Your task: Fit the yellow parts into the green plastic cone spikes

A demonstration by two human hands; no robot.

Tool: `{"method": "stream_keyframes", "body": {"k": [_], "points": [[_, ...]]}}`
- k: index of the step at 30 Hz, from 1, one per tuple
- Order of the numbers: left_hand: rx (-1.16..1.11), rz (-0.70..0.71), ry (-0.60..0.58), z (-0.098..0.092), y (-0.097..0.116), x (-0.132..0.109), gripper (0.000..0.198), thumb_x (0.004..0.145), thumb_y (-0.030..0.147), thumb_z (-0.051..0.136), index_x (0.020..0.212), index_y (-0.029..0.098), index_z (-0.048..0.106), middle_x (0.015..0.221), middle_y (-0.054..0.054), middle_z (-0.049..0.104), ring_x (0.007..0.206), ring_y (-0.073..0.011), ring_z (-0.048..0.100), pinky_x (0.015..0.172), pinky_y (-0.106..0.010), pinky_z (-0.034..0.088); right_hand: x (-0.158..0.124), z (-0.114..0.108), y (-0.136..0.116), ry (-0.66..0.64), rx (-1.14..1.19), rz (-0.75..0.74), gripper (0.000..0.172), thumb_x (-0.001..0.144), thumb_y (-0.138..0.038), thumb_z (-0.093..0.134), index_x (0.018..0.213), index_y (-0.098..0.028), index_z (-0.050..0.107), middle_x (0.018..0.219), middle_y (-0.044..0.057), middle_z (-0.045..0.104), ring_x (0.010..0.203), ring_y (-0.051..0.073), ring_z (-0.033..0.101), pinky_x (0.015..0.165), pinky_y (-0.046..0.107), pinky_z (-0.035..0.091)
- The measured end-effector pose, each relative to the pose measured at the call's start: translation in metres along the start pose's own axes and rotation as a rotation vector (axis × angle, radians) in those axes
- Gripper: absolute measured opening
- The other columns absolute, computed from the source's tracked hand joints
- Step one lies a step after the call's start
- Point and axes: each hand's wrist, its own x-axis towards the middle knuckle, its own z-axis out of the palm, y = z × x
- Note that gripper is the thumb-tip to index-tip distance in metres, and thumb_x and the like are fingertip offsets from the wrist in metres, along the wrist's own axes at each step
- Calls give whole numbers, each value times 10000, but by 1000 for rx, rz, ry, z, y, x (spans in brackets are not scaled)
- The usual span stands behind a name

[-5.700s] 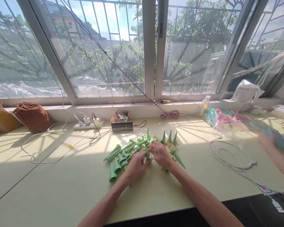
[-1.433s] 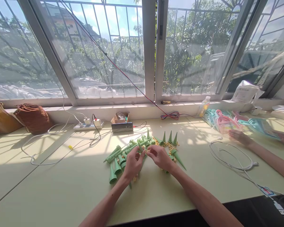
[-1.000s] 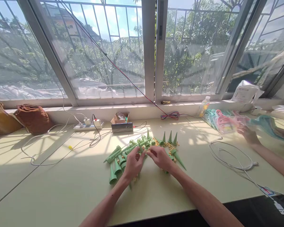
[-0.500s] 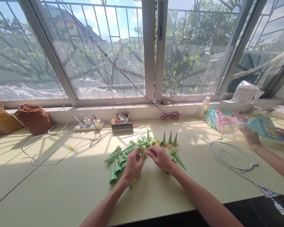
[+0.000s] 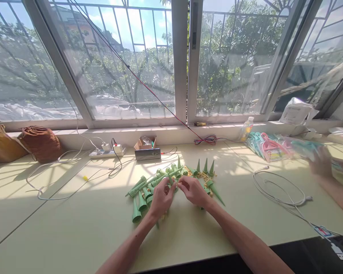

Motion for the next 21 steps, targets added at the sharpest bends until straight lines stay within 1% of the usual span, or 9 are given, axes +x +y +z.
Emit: {"method": "stream_keyframes", "body": {"k": [4,6,10,14,21], "points": [[10,-10,3,0,0,0,219,889,389,524,846,178,565,534,52,457,449,-98,357,449,-213,270,0,0,-1,-2,-17,13,193,952,-258,484,795,-176,560,639,-19,491,577,117,426,563,230,316],[10,-8,6,0,-1,0,219,890,390,523,846,179,564,546,49,459,454,-100,372,453,-213,281,0,0,-1,-1,-12,15,186,952,-268,487,814,-176,571,628,-22,485,568,117,421,556,231,311],[-3,9,16,1,-2,1,235,887,408,530,845,181,571,614,29,513,472,-104,433,463,-216,315,-1,0,0,-3,22,12,125,936,-280,512,906,-175,570,624,-30,482,553,117,419,540,229,309],[-10,5,14,0,-1,0,236,883,410,535,853,180,576,641,20,551,474,-105,449,465,-218,326,-1,0,1,-4,12,2,141,937,-281,505,854,-179,556,634,-27,470,560,117,408,545,230,320],[26,10,10,0,-1,0,232,892,403,520,873,179,577,581,37,500,469,-111,431,466,-219,323,0,-1,-1,-4,-22,23,238,963,-305,472,781,-179,560,623,-13,492,565,121,419,550,237,318]]}}
